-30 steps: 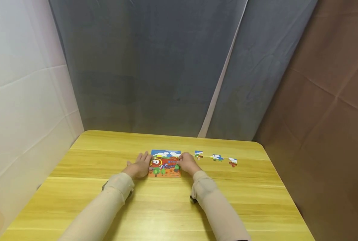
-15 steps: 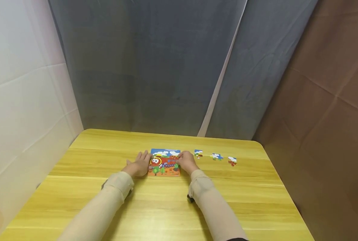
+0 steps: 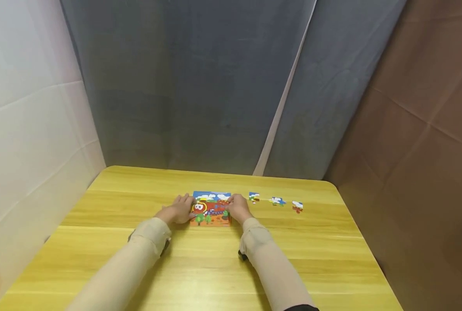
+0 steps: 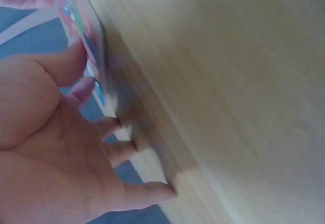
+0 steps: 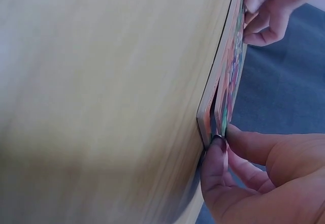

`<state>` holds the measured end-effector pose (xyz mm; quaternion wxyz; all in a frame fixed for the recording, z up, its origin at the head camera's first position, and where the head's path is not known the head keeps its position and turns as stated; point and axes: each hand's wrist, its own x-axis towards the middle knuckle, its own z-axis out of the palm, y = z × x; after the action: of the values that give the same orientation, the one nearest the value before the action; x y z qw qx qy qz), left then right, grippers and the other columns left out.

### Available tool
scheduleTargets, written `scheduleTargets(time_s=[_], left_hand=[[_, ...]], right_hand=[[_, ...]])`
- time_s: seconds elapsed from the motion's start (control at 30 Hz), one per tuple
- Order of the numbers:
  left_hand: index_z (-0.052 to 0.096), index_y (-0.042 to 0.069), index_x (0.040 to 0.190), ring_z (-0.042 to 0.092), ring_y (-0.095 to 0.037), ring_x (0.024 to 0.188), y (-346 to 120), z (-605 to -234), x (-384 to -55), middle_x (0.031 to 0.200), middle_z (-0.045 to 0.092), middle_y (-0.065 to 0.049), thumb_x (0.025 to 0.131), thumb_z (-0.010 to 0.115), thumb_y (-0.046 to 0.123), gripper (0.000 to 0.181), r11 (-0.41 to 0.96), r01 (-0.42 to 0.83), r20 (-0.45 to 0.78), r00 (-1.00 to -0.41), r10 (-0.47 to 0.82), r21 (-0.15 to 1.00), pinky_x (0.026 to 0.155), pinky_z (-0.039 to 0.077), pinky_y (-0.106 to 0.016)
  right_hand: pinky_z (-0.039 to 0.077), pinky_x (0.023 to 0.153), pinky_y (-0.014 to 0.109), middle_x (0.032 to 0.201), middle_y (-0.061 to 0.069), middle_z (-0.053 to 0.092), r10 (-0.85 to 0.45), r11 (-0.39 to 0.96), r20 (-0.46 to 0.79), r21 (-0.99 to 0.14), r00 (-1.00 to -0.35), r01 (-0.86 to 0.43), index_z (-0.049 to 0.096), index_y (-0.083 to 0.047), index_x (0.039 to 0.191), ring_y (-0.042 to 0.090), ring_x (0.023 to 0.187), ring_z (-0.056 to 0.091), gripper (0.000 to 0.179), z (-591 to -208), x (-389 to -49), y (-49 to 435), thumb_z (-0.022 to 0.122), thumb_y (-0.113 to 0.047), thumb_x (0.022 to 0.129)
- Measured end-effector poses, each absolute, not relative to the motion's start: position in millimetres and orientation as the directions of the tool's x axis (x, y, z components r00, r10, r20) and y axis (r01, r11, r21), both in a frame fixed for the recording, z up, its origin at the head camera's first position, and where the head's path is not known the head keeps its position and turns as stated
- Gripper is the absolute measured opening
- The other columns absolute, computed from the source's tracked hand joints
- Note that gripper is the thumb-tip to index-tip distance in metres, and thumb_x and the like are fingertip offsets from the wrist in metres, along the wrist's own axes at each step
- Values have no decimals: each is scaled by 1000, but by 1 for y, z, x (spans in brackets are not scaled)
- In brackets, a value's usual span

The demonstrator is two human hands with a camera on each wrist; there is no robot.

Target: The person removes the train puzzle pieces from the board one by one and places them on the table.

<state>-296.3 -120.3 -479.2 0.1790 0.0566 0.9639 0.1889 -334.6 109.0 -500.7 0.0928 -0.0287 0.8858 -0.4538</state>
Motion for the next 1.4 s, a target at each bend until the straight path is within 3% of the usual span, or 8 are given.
scheduleTargets(time_s=[0.1, 0.3, 0.53, 0.77, 0.97, 1.2, 1.4], left_hand=[[41, 11, 151, 11, -43, 153, -113, -477, -296, 166, 18, -19, 102, 59, 41, 60, 925, -16, -330, -936, 120, 381, 103, 19, -84], [19, 11, 163, 1, -46, 153, -85, -472, -291, 167, 5, -26, 98, 58, 55, 87, 923, -165, -401, -916, -13, 347, 102, 11, -88], [15, 12, 164, -6, -49, 152, -55, -484, -285, 165, 0, -31, 91, 64, 63, 101, 895, -280, -359, -921, -150, 346, 101, 6, -88], [12, 11, 164, -13, -52, 150, -51, -484, -286, 163, -8, -35, 92, 67, 58, 102, 871, -302, -382, -913, -146, 388, 100, 3, -89], [9, 11, 164, -15, -49, 151, -57, -479, -285, 164, -12, -31, 91, 69, 56, 105, 853, -305, -409, -904, -120, 423, 102, 3, -88], [39, 9, 156, 8, -47, 153, -65, -472, -283, 167, 11, -23, 83, 82, 48, 92, 920, -79, -232, -973, 13, 384, 102, 8, -88], [47, 13, 153, 21, -44, 151, -58, -478, -277, 163, 30, -20, 81, 80, 55, 89, 940, -2, -230, -970, 82, 342, 102, 11, -87]], right_hand=[[49, 62, 24, 85, 7, 62, -140, 595, -136, -803, -981, 27, 66, 4, 113, 15, 71, 54, 21, -501, -336, 107, 68, 5, 92], [51, 64, 24, 88, 8, 62, -132, 605, -132, -796, -982, 26, 66, 3, 112, 17, 75, 57, 21, -501, -338, 105, 68, 6, 91], [52, 65, 25, 87, 8, 62, -136, 612, -120, -791, -983, 11, 66, 4, 111, 17, 75, 58, 21, -501, -337, 105, 68, 6, 90], [52, 67, 25, 86, 7, 62, -115, 596, -123, -803, -986, 31, 65, 3, 110, 17, 76, 58, 20, -501, -335, 102, 69, 7, 90], [51, 65, 25, 88, 8, 62, -116, 591, -135, -806, -984, 41, 65, 2, 111, 16, 75, 57, 20, -504, -335, 101, 68, 5, 91], [51, 66, 26, 89, 8, 62, -120, 582, -132, -812, -984, 39, 64, 2, 109, 17, 76, 57, 17, -504, -332, 100, 66, 5, 93], [52, 67, 26, 92, 10, 65, -114, 600, -137, -799, -984, 41, 68, 4, 114, 16, 74, 57, 21, -501, -329, 102, 66, 5, 93]])
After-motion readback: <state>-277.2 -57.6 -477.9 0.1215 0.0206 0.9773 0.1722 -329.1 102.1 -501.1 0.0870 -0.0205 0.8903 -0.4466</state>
